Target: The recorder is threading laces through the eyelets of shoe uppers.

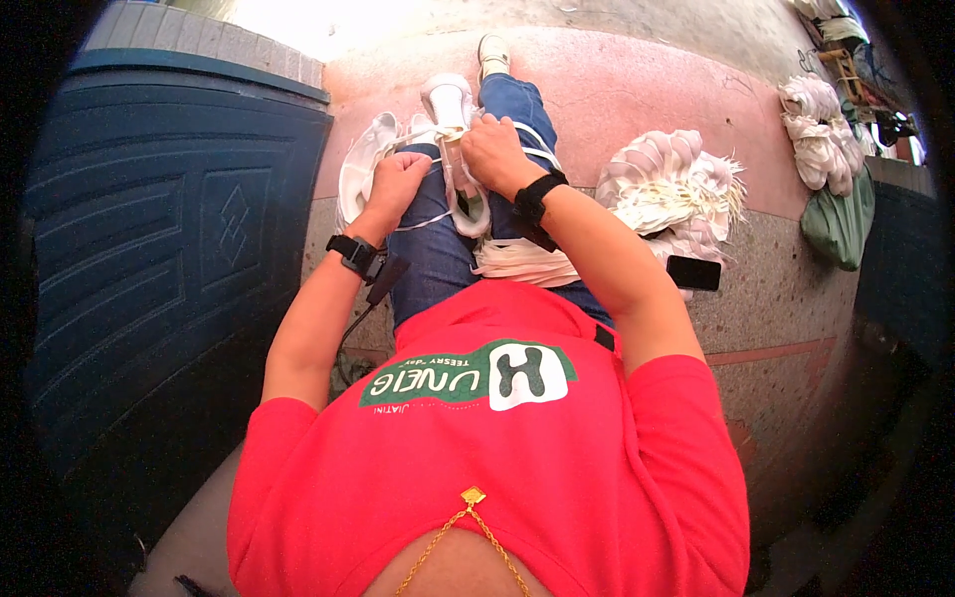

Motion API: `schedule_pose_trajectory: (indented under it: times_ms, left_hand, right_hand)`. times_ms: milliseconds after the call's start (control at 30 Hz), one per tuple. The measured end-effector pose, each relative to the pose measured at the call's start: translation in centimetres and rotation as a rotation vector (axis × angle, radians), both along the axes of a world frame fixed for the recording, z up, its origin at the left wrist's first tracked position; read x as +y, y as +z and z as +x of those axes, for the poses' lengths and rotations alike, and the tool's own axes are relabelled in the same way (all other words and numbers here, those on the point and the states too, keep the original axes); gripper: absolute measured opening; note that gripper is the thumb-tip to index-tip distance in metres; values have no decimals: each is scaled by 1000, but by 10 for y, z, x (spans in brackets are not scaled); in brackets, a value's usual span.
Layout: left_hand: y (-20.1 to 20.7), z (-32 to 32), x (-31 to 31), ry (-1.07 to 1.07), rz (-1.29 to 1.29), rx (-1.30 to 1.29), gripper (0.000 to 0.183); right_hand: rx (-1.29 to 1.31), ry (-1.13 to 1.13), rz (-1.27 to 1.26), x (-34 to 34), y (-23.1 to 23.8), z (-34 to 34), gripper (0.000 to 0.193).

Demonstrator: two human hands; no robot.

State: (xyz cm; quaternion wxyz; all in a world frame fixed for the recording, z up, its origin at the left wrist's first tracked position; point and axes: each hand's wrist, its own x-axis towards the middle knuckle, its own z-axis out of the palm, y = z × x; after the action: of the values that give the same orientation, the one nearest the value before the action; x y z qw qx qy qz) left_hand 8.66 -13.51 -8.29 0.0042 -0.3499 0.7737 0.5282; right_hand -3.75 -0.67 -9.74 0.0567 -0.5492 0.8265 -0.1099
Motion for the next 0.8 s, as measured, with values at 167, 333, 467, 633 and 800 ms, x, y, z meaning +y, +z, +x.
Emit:
schedule_pose_trajectory:
  times_ms: [167, 333, 467, 633, 800]
  left_hand:
    - [-12, -3, -1, 45, -136, 18, 22]
    - [-10, -10, 5, -18, -289, 52, 22]
    - [-3, -12, 7, -135, -433, 48, 19]
    - [6, -27, 16, -259, -677, -119, 21]
    - [17, -15, 20, -267, -929, -118, 26]
  right_hand:
    - [-61, -27, 33, 0, 3, -1, 10]
    - [-96, -88, 21, 2, -4, -2, 9]
    - [-105, -182, -84, 3, 1, 0, 12]
    - [-12, -202, -91, 7, 6, 3, 16]
    - [-45, -179, -62, 17, 16, 15, 21]
